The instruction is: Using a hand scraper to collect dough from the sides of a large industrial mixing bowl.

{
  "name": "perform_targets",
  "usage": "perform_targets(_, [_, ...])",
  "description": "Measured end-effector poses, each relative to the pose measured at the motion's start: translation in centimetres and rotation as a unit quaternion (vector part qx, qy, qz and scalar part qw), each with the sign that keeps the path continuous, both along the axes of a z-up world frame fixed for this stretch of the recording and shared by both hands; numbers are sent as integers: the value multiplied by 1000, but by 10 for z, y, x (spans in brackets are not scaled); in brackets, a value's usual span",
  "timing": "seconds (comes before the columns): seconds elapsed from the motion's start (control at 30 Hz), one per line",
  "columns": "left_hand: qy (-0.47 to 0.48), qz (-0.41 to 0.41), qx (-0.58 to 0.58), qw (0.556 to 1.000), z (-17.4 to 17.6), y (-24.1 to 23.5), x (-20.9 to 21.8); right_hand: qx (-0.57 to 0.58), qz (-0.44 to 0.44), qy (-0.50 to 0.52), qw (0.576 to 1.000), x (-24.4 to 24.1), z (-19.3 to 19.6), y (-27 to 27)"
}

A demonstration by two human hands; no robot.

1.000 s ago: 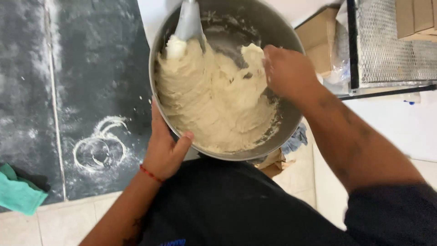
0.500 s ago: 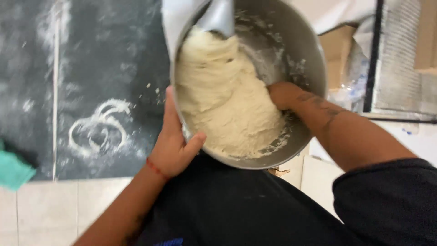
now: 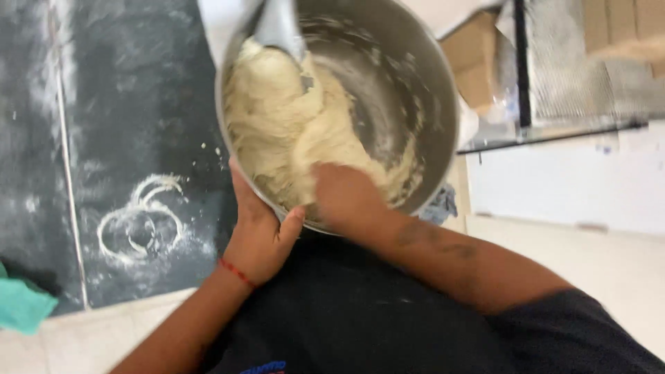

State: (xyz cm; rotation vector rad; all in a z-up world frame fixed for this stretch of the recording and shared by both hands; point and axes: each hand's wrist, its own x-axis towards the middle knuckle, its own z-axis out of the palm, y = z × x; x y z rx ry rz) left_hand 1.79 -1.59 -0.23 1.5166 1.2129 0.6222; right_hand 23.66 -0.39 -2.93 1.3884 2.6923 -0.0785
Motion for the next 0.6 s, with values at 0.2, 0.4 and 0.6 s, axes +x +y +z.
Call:
perform_targets(0.2, [48,38,-2,998,13,8,-5,-46,-52,29,997,-18,54,13])
perform_targets(0.4, [-30,44,48,997,-4,38,-22,-53,-116,-11,992,4,151,61])
perform_targets(0.6, [-63,31,109,992,-25,38,-24,-52,-176,-258,948,87,51,132])
